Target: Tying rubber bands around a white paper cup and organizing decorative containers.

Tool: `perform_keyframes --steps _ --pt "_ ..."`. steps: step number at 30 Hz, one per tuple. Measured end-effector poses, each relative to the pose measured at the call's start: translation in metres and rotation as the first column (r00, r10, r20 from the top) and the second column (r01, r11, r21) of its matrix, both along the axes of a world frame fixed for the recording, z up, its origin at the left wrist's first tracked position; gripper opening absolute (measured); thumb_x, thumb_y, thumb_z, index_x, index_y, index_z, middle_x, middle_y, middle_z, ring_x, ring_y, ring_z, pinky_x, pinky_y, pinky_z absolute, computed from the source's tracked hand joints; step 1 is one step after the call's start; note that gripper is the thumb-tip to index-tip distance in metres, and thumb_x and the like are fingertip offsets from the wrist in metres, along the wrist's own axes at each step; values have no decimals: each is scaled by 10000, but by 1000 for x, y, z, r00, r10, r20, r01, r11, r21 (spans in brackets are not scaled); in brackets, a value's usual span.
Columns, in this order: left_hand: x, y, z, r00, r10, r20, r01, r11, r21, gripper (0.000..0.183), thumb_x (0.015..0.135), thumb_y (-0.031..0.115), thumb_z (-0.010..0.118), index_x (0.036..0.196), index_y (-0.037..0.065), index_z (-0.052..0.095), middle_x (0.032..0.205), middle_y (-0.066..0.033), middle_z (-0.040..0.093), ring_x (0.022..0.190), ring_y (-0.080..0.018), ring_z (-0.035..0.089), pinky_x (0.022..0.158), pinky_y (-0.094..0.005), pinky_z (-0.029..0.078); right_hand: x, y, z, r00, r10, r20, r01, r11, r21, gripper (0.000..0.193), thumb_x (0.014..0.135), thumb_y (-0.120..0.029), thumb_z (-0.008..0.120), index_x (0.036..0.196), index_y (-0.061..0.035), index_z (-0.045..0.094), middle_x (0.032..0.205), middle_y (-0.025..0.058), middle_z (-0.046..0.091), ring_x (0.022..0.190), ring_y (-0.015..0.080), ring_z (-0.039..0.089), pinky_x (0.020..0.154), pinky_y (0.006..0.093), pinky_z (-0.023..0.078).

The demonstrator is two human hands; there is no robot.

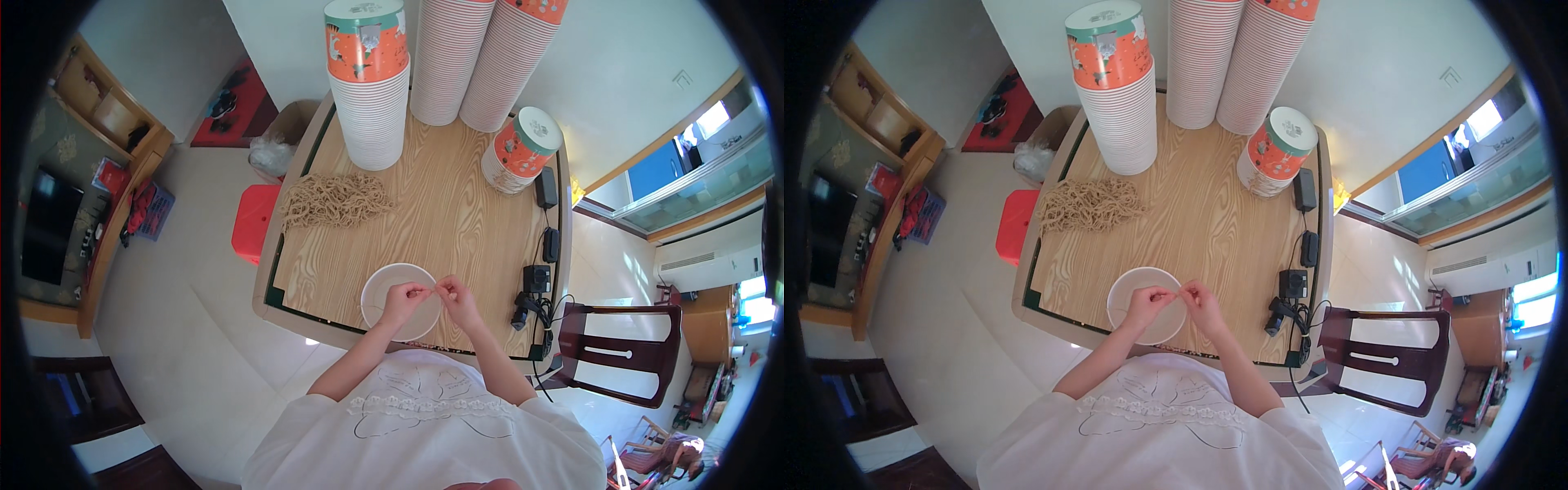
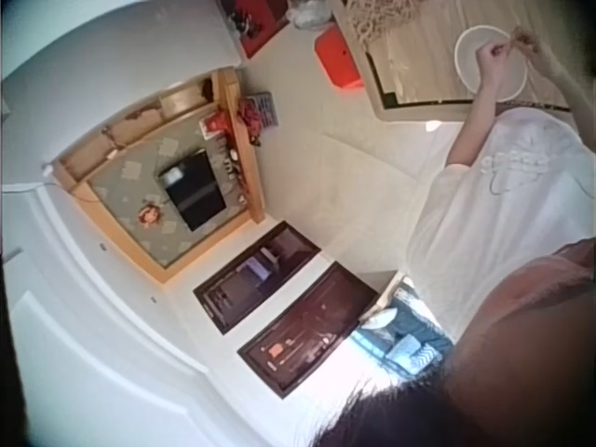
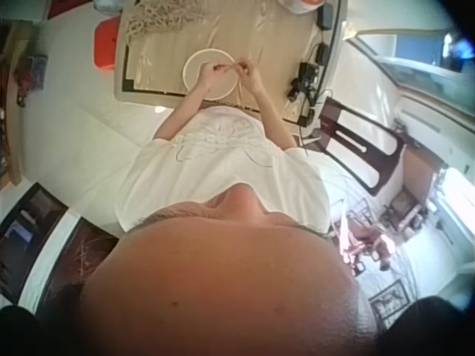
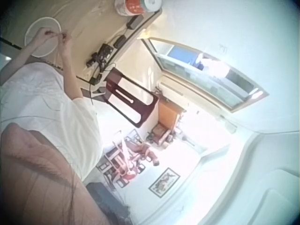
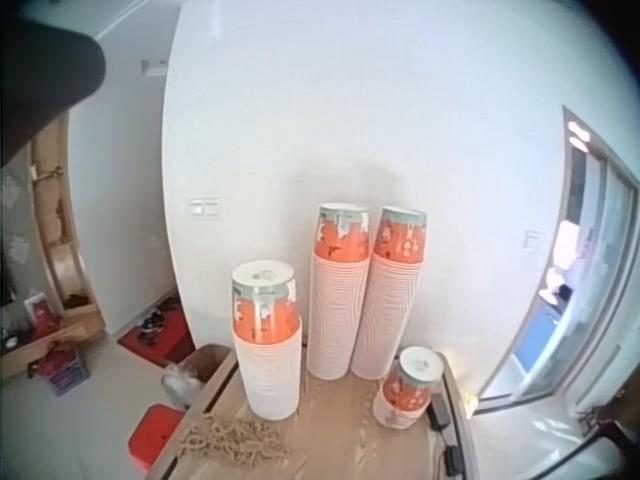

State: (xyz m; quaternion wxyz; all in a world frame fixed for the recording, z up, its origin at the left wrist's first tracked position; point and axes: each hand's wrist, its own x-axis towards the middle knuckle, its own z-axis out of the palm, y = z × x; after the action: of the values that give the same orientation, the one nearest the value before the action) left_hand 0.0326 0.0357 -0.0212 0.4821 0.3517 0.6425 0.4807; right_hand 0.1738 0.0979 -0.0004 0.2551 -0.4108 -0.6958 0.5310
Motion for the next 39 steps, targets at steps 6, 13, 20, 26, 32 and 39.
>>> perform_keyframes --steps 6,13,20,26,32,39 --pt "6 2 3 983 34 -178 -29 999 29 129 709 128 676 766 19 640 556 30 518 514 -32 425 459 -202 352 8 8 -17 988 -148 -41 140 979 -147 55 823 -40 520 868 -16 539 755 12 556 718 86 521 657 209 420" --pt "6 3 4 953 96 -288 -84 995 54 122 704 152 670 742 40 641 490 25 466 468 -42 405 426 -228 335 12 8 -25 998 -58 35 62 988 -140 111 812 -11 519 912 -10 568 805 28 592 732 96 548 658 214 436" --pt "9 2 -1 963 81 -256 -68 996 60 117 699 147 670 745 43 643 503 22 471 471 -46 406 431 -226 334 12 7 -25 997 -60 53 66 991 -115 143 782 -22 536 910 -16 598 816 71 614 712 136 565 650 245 444" --pt "11 3 1 968 81 -239 -68 996 61 111 701 143 668 746 44 643 499 18 461 471 -50 401 432 -227 332 12 7 -23 996 -54 65 61 991 -117 160 764 -25 553 916 -16 601 815 76 612 715 139 565 654 250 447" --pt "12 5 0 960 79 -270 -69 997 47 109 709 143 661 752 44 644 494 9 455 466 -58 403 431 -235 332 11 7 -26 995 -67 76 74 993 -95 161 756 -35 571 912 -22 611 815 83 612 698 147 566 645 255 449" --pt "11 8 2 953 52 -298 -50 999 15 129 704 163 655 760 48 643 520 -34 515 470 -99 468 457 -257 381 4 11 -22 992 -60 110 65 997 -36 156 754 -50 589 905 -24 615 813 94 614 712 158 575 649 262 453"
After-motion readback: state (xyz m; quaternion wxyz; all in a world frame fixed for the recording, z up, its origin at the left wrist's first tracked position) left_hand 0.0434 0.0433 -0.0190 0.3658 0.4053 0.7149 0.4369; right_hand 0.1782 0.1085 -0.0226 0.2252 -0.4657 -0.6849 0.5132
